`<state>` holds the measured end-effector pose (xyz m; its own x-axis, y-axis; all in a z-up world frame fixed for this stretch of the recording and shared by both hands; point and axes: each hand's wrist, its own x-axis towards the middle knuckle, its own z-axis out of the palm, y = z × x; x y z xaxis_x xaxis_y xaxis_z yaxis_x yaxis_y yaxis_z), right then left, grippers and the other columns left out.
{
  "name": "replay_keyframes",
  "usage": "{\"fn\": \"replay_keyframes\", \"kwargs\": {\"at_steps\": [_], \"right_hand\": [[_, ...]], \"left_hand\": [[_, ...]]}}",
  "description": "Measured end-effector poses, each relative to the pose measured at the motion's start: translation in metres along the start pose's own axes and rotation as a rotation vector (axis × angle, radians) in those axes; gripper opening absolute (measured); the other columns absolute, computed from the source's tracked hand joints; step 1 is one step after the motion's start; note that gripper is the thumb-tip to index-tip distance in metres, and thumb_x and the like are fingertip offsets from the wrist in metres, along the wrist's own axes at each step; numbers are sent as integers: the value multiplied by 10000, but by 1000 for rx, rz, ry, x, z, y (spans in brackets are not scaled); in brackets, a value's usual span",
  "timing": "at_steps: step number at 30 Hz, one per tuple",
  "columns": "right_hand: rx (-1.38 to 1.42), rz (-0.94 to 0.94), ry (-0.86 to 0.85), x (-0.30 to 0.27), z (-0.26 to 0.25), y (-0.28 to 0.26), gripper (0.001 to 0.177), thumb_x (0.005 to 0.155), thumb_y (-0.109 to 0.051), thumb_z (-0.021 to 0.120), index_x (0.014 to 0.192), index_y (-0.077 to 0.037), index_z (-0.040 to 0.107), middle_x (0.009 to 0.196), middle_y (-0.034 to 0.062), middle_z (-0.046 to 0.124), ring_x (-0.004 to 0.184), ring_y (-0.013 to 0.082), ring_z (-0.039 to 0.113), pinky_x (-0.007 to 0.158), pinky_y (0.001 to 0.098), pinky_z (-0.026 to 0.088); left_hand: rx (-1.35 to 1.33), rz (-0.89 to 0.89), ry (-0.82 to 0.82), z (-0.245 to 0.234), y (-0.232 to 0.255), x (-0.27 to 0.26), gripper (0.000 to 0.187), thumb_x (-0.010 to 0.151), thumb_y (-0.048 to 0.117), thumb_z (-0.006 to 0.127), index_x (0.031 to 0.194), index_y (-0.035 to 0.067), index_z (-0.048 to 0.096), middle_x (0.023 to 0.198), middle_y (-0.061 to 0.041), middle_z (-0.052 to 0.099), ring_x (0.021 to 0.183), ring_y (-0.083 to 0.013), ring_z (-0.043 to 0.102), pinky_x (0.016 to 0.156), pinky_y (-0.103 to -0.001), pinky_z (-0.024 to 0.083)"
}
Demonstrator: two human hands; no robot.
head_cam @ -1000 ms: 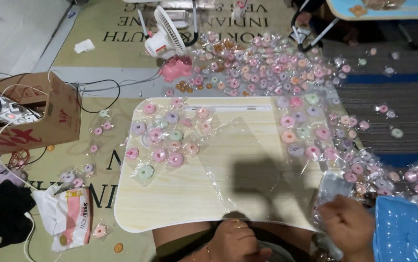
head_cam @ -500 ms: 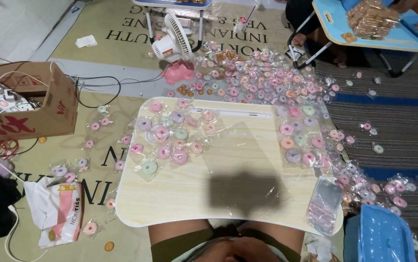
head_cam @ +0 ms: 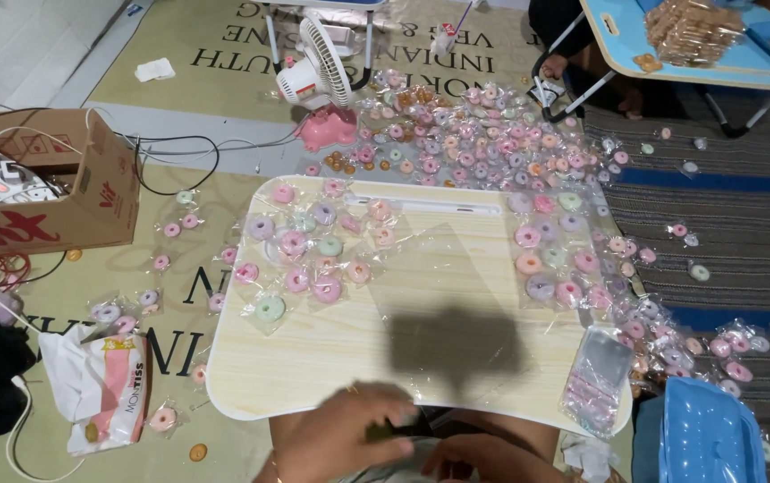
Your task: Packaging small colorful plastic items into clear bags on a portable table while sitting on the floor.
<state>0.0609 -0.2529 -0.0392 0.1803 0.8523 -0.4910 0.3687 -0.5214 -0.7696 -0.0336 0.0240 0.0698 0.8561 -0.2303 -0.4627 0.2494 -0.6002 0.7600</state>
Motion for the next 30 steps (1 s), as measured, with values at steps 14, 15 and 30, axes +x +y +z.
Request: {"fn": "replay_keyframes", "kwargs": {"at_steps": [14,15,30], "right_hand": [[217,-514,1378,-101,-123,69,365,1117,-320,494,847,-92,585,718,38,589,679,150,565,851,371,566],[218,-513,1376,-94,-122,74,365,1117,-320,494,847,-92,585,718,38,589,679,150,565,851,371,566],[337,-248,930,0,-89,-5,270,937,-298,637,924,-74,786,718,31,723,648,140,644,609,284,501]], "left_hand": [[469,-492,1099,-47,-121,11,553,905,417,604,1374,126,635,1427,-73,622,1315,-240,538,1093,-424,333],[468,-495,1098,-46,-114,9,553,905,417,604,1374,126,635,1427,-73,622,1315,-240,538,1093,-424,333],[-784,225,1226,1,-53,44,507,1054,322,344,1387,33,595,1151,-114,707,912,-147,629,815,-281,504]]}}
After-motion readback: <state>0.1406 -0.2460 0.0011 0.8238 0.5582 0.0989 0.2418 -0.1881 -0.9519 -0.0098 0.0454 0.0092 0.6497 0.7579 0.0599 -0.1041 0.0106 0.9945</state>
